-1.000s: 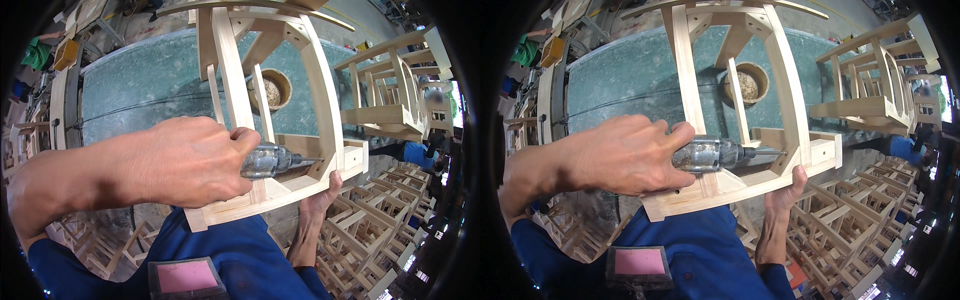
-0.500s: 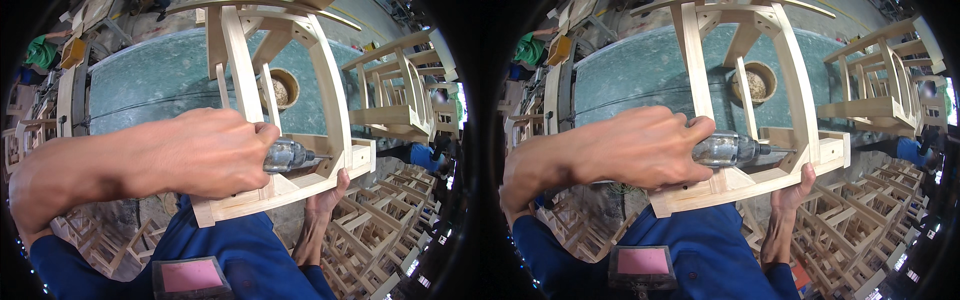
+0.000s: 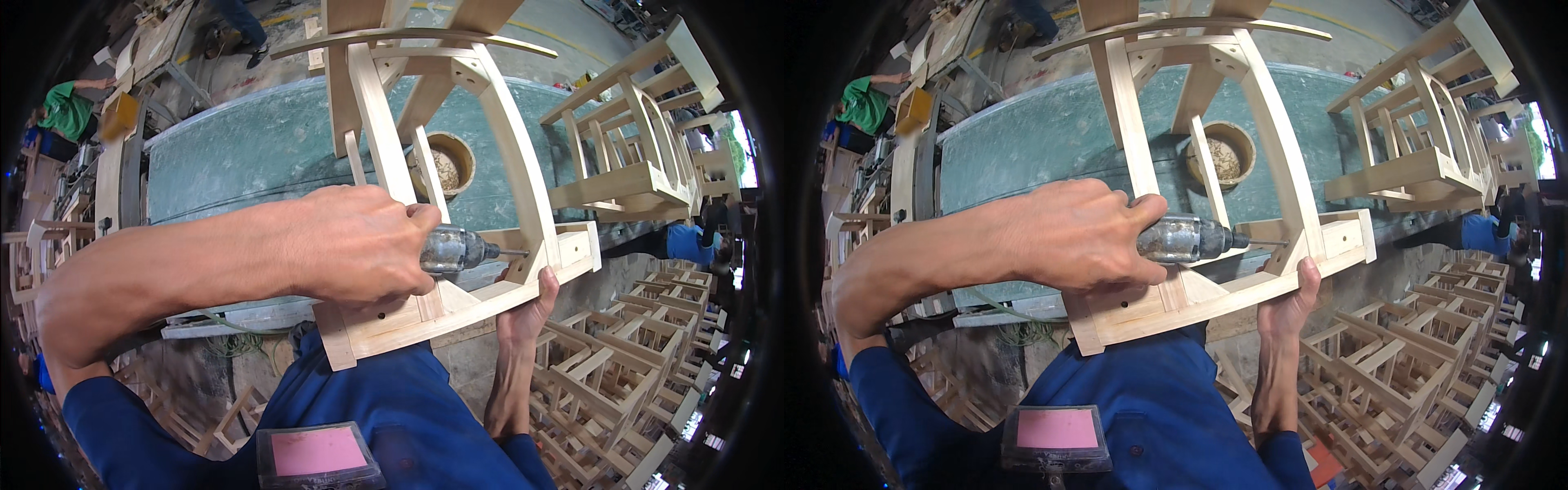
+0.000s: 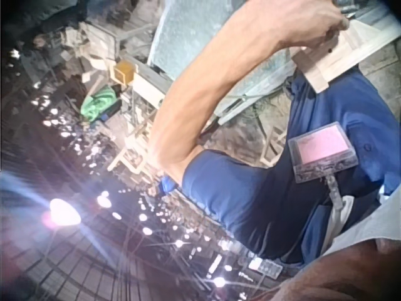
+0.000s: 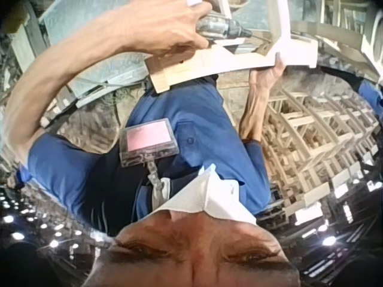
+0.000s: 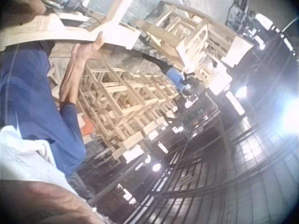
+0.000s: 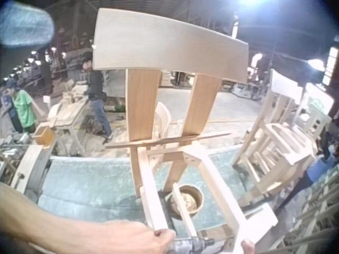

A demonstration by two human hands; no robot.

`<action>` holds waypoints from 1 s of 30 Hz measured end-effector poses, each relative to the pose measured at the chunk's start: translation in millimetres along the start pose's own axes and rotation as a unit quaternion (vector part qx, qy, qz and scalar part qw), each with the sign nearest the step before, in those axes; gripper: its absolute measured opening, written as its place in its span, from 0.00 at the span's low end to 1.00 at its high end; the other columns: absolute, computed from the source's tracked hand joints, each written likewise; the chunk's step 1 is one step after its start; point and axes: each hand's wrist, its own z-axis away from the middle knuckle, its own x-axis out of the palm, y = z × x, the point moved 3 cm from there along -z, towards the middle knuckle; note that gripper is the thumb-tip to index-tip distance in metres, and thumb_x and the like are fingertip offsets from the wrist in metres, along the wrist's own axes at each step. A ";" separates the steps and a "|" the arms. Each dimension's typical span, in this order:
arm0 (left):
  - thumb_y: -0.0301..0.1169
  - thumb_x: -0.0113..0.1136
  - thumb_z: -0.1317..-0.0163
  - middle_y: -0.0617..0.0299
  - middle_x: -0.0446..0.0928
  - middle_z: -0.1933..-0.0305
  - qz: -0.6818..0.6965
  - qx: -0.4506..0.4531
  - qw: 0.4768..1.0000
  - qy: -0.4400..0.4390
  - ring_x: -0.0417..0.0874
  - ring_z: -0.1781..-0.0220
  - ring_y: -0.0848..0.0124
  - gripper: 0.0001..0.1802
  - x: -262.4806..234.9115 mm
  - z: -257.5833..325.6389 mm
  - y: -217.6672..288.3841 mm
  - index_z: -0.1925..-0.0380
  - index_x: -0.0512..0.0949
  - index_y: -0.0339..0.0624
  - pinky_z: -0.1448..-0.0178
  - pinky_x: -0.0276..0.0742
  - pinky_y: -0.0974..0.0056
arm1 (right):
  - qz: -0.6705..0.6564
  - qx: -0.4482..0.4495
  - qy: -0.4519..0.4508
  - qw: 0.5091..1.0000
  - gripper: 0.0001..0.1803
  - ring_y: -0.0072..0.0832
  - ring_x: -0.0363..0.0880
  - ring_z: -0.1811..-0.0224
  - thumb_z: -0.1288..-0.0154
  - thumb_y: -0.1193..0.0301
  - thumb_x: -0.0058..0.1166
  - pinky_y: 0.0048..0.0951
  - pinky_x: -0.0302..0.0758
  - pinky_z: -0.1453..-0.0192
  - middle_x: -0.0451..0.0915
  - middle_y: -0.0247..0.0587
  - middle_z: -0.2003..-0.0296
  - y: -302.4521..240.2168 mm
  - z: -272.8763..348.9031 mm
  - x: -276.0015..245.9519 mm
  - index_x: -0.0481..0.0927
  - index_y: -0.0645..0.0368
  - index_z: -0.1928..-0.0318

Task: The person assembles a wooden chair frame in a factory setting. They use a pneumatic drill to drive screws into pre-drilled holes, connecting the legs and crossbars. The person handles the chair frame, repositioning it to access different joints, and uses a container of screws.

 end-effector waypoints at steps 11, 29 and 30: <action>0.34 0.68 0.42 0.50 0.75 0.62 0.145 -0.016 0.986 0.085 0.79 0.70 0.57 0.13 -16.2 41.4 5.6 0.55 0.85 0.56 0.68 0.75 0.57 | 0.133 0.063 -0.124 0.981 0.24 0.13 0.57 0.81 0.25 0.49 0.51 0.18 0.56 0.76 0.64 0.21 0.78 -19.4 50.8 -64.0 0.78 0.60 0.54; 0.44 0.69 0.40 0.41 0.80 0.56 0.060 -0.129 0.875 0.462 0.86 0.62 0.53 0.35 18.6 143.2 104.2 0.39 0.73 0.32 0.58 0.83 0.59 | 0.133 0.244 -0.398 0.874 0.32 0.14 0.51 0.85 0.37 0.33 0.52 0.23 0.46 0.82 0.61 0.23 0.82 -4.8 97.5 166.4 0.70 0.46 0.80; 0.45 0.69 0.40 0.41 0.81 0.55 0.109 -0.036 0.884 0.453 0.87 0.61 0.54 0.35 32.6 159.4 116.0 0.40 0.73 0.32 0.57 0.84 0.58 | 0.119 0.255 -0.405 0.870 0.32 0.14 0.51 0.85 0.38 0.32 0.52 0.24 0.46 0.82 0.60 0.23 0.82 -4.9 98.6 172.5 0.70 0.46 0.80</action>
